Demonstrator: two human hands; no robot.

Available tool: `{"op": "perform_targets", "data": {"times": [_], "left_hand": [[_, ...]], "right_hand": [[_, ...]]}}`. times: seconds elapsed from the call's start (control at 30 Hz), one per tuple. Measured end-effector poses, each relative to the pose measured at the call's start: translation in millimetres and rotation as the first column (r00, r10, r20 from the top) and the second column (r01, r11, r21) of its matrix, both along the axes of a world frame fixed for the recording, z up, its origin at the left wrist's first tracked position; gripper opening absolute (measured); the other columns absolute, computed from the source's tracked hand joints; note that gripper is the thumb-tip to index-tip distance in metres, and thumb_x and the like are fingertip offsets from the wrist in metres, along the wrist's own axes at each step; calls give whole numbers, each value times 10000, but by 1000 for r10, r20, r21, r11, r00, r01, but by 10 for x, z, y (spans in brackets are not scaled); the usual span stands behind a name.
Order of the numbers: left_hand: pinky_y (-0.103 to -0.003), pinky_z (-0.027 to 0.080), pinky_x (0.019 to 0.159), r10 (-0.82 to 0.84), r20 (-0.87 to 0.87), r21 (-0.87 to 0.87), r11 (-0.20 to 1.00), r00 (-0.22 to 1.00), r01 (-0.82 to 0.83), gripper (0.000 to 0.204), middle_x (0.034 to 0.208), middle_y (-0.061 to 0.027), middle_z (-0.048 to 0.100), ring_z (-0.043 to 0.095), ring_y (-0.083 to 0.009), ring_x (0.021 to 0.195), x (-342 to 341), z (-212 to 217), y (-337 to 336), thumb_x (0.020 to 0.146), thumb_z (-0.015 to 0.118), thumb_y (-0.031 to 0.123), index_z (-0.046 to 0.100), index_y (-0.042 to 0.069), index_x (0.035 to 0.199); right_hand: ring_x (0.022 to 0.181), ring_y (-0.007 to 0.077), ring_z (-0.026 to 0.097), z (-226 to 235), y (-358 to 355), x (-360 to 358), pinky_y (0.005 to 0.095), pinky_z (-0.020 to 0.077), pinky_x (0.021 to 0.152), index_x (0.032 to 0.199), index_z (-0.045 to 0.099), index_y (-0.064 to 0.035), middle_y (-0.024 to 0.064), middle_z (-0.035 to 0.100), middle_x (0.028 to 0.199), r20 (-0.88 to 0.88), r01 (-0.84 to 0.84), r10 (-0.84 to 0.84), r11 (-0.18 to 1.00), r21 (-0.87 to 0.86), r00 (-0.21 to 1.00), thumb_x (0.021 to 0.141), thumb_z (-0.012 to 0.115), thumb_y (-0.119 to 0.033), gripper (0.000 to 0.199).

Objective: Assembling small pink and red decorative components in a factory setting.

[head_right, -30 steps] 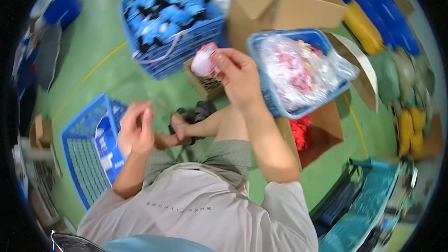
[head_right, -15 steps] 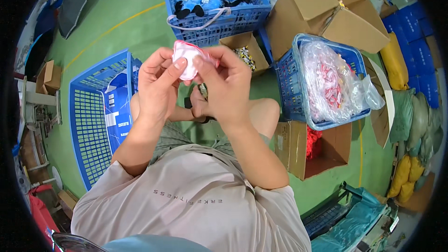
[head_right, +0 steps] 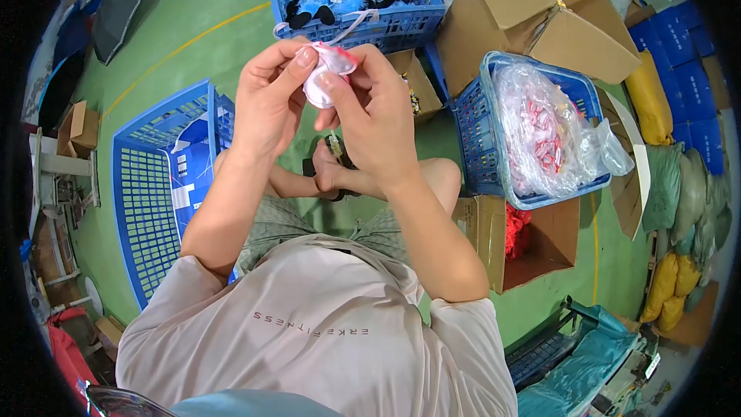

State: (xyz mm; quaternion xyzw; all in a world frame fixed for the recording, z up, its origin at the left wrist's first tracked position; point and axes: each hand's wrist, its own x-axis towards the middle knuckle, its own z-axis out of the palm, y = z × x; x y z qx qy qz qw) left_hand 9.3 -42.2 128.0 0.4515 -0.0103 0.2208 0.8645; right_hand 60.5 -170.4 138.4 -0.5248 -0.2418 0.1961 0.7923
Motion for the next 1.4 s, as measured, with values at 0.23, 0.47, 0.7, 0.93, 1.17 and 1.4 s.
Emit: {"op": "perform_targets", "data": {"times": [0.23, 0.47, 0.7, 0.93, 1.17, 1.4], "left_hand": [[-187, 475, 610, 100, 99, 122, 986, 990, -112, 81, 807, -43, 666, 600, -94, 686, 91, -64, 72, 964, 644, 55, 695, -8, 972], [-179, 457, 614, 207, 25, 231, 951, 978, -207, 61, 787, -20, 627, 575, -86, 670, 42, -181, 59, 959, 630, 44, 670, 0, 944], [-180, 388, 640, 248, 124, 247, 930, 961, -272, 54, 888, -40, 590, 490, -84, 707, -75, -245, 78, 948, 609, 13, 653, -1, 919], [-206, 387, 652, 265, 172, 340, 888, 949, -309, 49, 867, -52, 591, 485, -107, 734, -128, -210, 45, 917, 607, -19, 653, -7, 906], [-235, 391, 654, 319, 224, 473, 791, 921, -389, 23, 867, -64, 602, 486, -137, 728, -160, -223, -46, 865, 642, -19, 663, -10, 870], [-250, 392, 651, 356, 222, 543, 728, 908, -419, 22, 853, -72, 603, 483, -153, 713, -180, -284, -51, 841, 650, -12, 666, -12, 857]], "right_hand": [[614, 111, 600, -51, 30, 175, 207, 473, 567, 952, 671, 20, 77, 675, 775, 141, 22, -1, 989, -145, 990, 883, 638, 5, 78], [613, 93, 547, -214, 63, 203, 202, 420, 557, 925, 670, -4, 46, 638, 767, 352, 122, -5, 942, -312, 936, 852, 640, 17, 82], [576, 138, 393, -251, 186, 28, 274, 325, 524, 795, 609, -9, 31, 532, 678, 697, 316, -118, 935, -163, 708, 768, 655, 33, 68], [566, 175, 402, -385, 209, 38, 282, 333, 519, 831, 635, 3, 57, 550, 721, 790, 320, -189, 947, -10, 584, 759, 652, 45, 85], [564, 180, 401, -479, 182, -18, 290, 336, 510, 880, 655, 21, 58, 554, 729, 788, 342, -251, 938, 55, 562, 769, 648, 51, 114], [566, 176, 404, -532, 138, -17, 288, 334, 507, 893, 657, 27, 62, 561, 735, 761, 308, -224, 951, 33, 609, 782, 651, 46, 113]]}}
